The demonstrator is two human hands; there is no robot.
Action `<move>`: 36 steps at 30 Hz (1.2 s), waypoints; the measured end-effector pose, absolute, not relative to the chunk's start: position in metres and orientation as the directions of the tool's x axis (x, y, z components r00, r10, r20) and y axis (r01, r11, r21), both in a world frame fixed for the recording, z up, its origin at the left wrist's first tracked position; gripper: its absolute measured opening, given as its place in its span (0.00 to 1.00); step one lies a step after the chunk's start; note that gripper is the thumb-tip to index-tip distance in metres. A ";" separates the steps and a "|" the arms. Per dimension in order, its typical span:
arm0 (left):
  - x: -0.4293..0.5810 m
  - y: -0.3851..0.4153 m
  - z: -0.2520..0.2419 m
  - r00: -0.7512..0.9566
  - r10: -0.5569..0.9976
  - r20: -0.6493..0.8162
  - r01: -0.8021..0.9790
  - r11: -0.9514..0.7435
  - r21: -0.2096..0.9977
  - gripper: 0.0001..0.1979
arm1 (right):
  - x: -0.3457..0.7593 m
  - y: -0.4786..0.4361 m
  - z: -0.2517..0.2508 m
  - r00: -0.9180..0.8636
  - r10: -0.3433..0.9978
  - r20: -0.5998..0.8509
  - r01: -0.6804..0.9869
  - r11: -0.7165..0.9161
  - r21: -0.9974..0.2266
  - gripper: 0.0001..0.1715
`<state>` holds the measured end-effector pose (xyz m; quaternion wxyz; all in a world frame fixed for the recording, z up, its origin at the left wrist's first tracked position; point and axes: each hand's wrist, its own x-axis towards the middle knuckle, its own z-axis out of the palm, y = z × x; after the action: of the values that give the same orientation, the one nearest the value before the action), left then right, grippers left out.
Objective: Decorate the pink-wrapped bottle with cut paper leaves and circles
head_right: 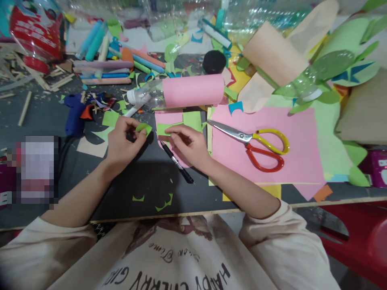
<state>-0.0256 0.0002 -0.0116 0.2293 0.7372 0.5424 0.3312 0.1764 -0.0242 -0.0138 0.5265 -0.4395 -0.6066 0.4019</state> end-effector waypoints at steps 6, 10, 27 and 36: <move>-0.027 -0.003 -0.012 0.369 0.878 0.306 0.730 -0.478 0.489 0.15 | 0.178 -0.031 -0.012 -0.203 0.859 0.471 0.186 0.506 -0.842 0.12; -0.026 -0.003 -0.010 0.429 0.843 0.326 0.712 -0.537 0.452 0.12 | 0.178 -0.032 -0.012 -0.329 0.866 0.376 0.150 0.441 -0.885 0.13; -0.011 -0.014 -0.006 0.276 0.838 0.471 0.409 -0.546 0.731 0.03 | 0.174 -0.025 -0.014 -0.066 0.985 0.159 0.131 0.167 -0.977 0.13; -0.011 -0.012 -0.003 0.415 0.802 0.430 0.335 -0.574 0.747 0.05 | 0.176 -0.021 -0.018 0.049 0.982 0.181 0.065 0.177 -0.982 0.18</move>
<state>-0.0113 -0.0117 -0.0030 0.2888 0.7898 0.3599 0.4039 0.1755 -0.0210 -0.0183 0.5411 -0.4814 -0.5440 0.4239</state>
